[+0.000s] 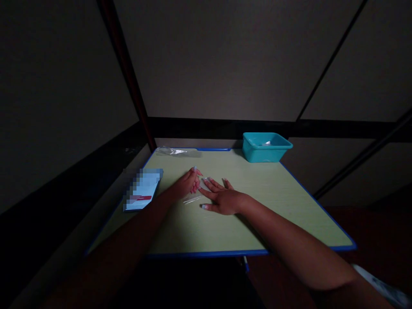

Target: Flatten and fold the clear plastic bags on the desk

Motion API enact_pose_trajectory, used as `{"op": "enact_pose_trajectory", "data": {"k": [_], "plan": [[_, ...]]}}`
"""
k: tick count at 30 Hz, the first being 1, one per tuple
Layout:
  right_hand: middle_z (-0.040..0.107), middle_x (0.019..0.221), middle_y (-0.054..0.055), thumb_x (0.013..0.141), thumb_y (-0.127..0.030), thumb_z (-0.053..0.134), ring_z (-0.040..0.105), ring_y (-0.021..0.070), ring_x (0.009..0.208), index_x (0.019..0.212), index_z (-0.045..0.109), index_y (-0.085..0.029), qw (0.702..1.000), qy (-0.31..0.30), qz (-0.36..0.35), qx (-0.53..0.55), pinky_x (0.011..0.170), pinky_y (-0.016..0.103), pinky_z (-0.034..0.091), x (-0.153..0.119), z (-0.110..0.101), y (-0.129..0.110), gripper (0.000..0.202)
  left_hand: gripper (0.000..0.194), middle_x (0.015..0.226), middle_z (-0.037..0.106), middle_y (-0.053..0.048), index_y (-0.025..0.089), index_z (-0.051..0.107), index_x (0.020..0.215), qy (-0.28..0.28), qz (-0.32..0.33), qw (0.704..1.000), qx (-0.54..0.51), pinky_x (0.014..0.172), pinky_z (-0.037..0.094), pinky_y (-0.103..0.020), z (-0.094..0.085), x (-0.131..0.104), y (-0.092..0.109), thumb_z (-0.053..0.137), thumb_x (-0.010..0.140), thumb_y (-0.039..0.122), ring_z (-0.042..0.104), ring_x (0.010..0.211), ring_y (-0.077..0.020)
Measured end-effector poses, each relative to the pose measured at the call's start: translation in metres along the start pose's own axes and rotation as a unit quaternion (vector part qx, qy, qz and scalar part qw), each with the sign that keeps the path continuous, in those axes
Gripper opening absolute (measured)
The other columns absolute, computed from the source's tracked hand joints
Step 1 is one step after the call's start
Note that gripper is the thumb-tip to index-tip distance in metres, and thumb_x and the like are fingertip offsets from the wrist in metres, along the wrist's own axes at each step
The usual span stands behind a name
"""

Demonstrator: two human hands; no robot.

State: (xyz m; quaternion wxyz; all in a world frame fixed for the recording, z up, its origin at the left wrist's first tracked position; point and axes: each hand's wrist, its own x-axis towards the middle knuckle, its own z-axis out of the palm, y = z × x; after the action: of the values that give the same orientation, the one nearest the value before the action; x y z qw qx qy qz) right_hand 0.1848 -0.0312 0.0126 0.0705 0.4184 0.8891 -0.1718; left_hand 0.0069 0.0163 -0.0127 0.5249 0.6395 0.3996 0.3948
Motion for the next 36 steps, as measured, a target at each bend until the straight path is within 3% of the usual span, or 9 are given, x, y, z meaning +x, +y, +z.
{"op": "enact_pose_trajectory", "data": {"k": [8, 10, 12, 14, 16, 19, 22, 27, 36], "plan": [[-0.003, 0.153, 0.005, 0.083, -0.059, 0.046, -0.01, 0.0312, 0.137, 0.139, 0.032, -0.037, 0.998, -0.057, -0.014, 0.031, 0.1, 0.064, -0.007, -0.018, -0.021, -0.002, 0.062, 0.051, 0.053, 0.049, 0.005, 0.017, 0.048, 0.081, -0.025, -0.015, 1.0, 0.002, 0.045, 0.038, -0.021, -0.001, 0.001, -0.003, 0.031, 0.086, 0.065, 0.046, 0.044, -0.0088], [0.013, 0.153, 0.005, 0.084, -0.054, 0.049, 0.001, 0.0317, 0.138, 0.135, 0.041, -0.036, 0.997, 0.003, -0.035, 0.075, 0.102, 0.064, -0.001, -0.016, -0.023, 0.006, 0.054, 0.052, 0.054, 0.049, 0.005, 0.017, 0.049, 0.08, -0.025, -0.01, 1.0, 0.012, 0.045, 0.037, -0.021, -0.001, 0.001, -0.003, 0.031, 0.085, 0.066, 0.046, 0.044, -0.0087], [0.038, 0.143, 0.008, 0.086, -0.047, 0.049, 0.025, 0.03, 0.134, 0.128, 0.051, -0.03, 0.978, 0.131, -0.038, 0.155, 0.105, 0.058, 0.013, -0.009, -0.023, 0.018, 0.046, 0.054, 0.053, 0.048, 0.005, 0.016, 0.05, 0.082, -0.032, 0.0, 0.999, 0.029, 0.045, 0.036, -0.022, -0.001, 0.0, -0.003, 0.03, 0.085, 0.066, 0.045, 0.044, -0.0088], [0.056, 0.123, 0.01, 0.084, -0.044, 0.051, 0.049, 0.0267, 0.115, 0.119, 0.058, -0.023, 0.921, 0.263, -0.015, 0.288, 0.099, 0.049, 0.034, -0.002, -0.022, 0.029, 0.042, 0.056, 0.054, 0.047, 0.005, 0.016, 0.051, 0.083, -0.048, 0.007, 0.998, 0.046, 0.046, 0.036, -0.022, -0.002, -0.001, -0.002, 0.028, 0.085, 0.067, 0.044, 0.045, -0.009], [0.06, 0.11, 0.008, 0.083, -0.043, 0.051, 0.057, 0.0232, 0.1, 0.115, 0.057, -0.023, 0.841, 0.309, 0.017, 0.444, 0.085, 0.044, 0.047, 0.004, -0.022, 0.036, 0.038, 0.059, 0.055, 0.048, 0.004, 0.015, 0.052, 0.084, -0.061, 0.009, 0.996, 0.058, 0.047, 0.037, -0.023, -0.002, -0.002, -0.001, 0.026, 0.085, 0.068, 0.044, 0.046, -0.0095], [0.059, 0.105, 0.006, 0.083, -0.041, 0.051, 0.056, 0.0222, 0.098, 0.109, 0.054, -0.024, 0.726, 0.291, 0.032, 0.622, 0.071, 0.041, 0.052, 0.006, -0.025, 0.041, 0.032, 0.062, 0.055, 0.047, 0.003, 0.015, 0.053, 0.083, -0.062, 0.009, 0.996, 0.068, 0.048, 0.037, -0.024, -0.001, -0.001, -0.002, 0.026, 0.083, 0.07, 0.045, 0.048, -0.0103], [0.058, 0.103, 0.006, 0.082, -0.037, 0.048, 0.055, 0.0227, 0.101, 0.105, 0.054, -0.024, 0.669, 0.262, 0.048, 0.694, 0.069, 0.042, 0.053, 0.007, -0.025, 0.042, 0.027, 0.066, 0.055, 0.047, 0.003, 0.015, 0.054, 0.083, -0.063, 0.009, 0.995, 0.073, 0.047, 0.036, -0.024, -0.001, 0.0, -0.004, 0.026, 0.08, 0.074, 0.044, 0.048, -0.0105], [0.061, 0.103, 0.008, 0.085, -0.043, 0.04, 0.057, 0.0215, 0.099, 0.102, 0.053, -0.023, 0.657, 0.205, 0.073, 0.722, 0.071, 0.039, 0.052, 0.009, -0.022, 0.04, 0.028, 0.07, 0.055, 0.047, 0.003, 0.014, 0.055, 0.085, -0.078, 0.015, 0.994, 0.079, 0.048, 0.036, -0.024, -0.002, 0.0, -0.002, 0.025, 0.077, 0.077, 0.043, 0.048, -0.0101], [0.064, 0.103, 0.006, 0.085, -0.036, 0.047, 0.06, 0.0175, 0.089, 0.098, 0.059, -0.021, 0.702, 0.193, 0.021, 0.685, 0.07, 0.029, 0.047, 0.014, -0.014, 0.037, 0.024, 0.061, 0.056, 0.047, 0.003, 0.015, 0.056, 0.086, -0.075, 0.001, 0.994, 0.08, 0.052, 0.039, -0.025, -0.002, -0.001, -0.004, 0.025, 0.084, 0.068, 0.044, 0.049, -0.0107]]}}
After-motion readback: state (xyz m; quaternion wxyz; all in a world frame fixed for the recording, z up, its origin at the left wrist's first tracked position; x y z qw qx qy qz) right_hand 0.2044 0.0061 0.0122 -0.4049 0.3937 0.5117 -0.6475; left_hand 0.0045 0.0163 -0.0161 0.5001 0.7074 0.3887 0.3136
